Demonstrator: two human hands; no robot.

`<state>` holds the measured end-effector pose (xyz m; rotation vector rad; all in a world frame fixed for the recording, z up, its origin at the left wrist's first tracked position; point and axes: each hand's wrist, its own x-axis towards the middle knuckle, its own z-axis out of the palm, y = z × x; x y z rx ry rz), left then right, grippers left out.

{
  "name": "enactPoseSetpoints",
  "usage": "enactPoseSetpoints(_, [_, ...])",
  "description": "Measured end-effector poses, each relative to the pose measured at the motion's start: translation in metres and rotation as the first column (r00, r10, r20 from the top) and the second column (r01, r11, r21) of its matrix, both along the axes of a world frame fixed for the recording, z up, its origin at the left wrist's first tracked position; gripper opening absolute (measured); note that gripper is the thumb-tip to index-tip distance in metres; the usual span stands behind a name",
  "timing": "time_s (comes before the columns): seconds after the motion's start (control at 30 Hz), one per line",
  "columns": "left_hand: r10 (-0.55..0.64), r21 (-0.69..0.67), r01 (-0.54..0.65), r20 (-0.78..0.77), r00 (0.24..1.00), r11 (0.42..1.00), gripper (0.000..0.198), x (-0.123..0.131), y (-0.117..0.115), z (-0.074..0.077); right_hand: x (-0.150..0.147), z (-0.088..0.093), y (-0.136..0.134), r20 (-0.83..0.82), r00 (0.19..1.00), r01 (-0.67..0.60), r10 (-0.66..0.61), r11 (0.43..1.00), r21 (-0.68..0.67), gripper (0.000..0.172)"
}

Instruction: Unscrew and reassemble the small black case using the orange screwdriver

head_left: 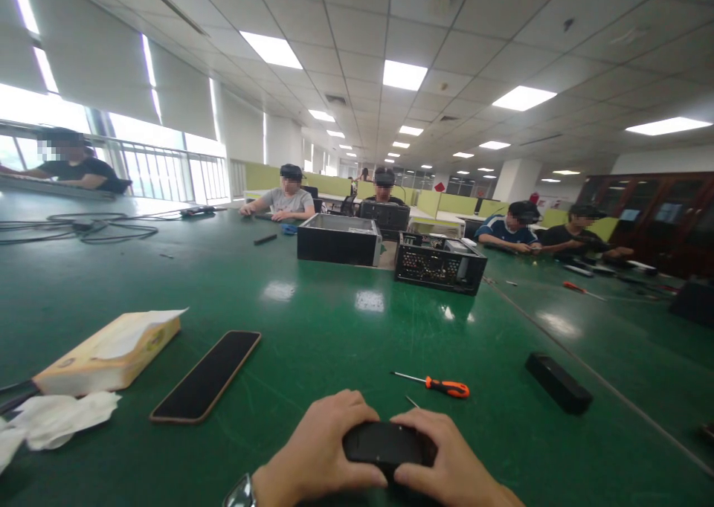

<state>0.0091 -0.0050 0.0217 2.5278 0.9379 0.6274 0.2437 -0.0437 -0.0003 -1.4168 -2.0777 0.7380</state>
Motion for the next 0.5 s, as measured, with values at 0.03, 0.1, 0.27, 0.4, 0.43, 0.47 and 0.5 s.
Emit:
enactPoseSetpoints(0.03, [-0.009, -0.002, 0.009, 0.01, 1.0, 1.0, 0.052, -0.0012, 0.0007, 0.0002, 0.0009, -0.0012, 0.0005, -0.002, 1.0, 0.012, -0.012, 1.0, -0.002, 0.065])
enactPoseSetpoints(0.1, [-0.015, -0.008, 0.015, 0.031, 0.999, 1.0, 0.047, -0.0022, 0.0014, 0.0002, 0.0019, -0.0034, 0.0013, -0.02, 1.0, 0.016, -0.016, 1.0, 0.002, 0.067])
enactPoseSetpoints(0.27, [0.046, -0.04, -0.043, 0.065, 0.997, 0.998, 0.042, 0.0005, 0.0013, -0.0021, 0.0033, -0.005, 0.0022, -0.064, 0.998, 0.011, -0.01, 1.0, 0.002, 0.069])
enactPoseSetpoints(0.4, [0.074, -0.037, -0.073, 0.039, 0.996, 0.997, 0.05, -0.0006, 0.0036, -0.0033, 0.0042, -0.0072, 0.0038, -0.103, 0.995, 0.011, -0.008, 1.0, 0.029, 0.068])
enactPoseSetpoints(0.43, [0.042, -0.036, -0.04, 0.037, 0.998, 0.999, 0.052, -0.0018, 0.0045, -0.0033, 0.0044, -0.0079, 0.0043, -0.117, 0.993, -0.012, 0.017, 0.999, 0.047, 0.068])
enactPoseSetpoints(0.47, [0.01, -0.032, -0.009, 0.038, 0.999, 0.999, 0.054, -0.0031, 0.0053, -0.0032, 0.0045, -0.0084, 0.0045, -0.125, 0.992, -0.028, 0.036, 0.998, 0.063, 0.069])
enactPoseSetpoints(0.5, [-0.011, -0.027, 0.012, 0.038, 0.999, 1.0, 0.056, -0.0045, 0.0059, -0.003, 0.0046, -0.0085, 0.0046, -0.125, 0.991, -0.029, 0.038, 0.997, 0.072, 0.07])
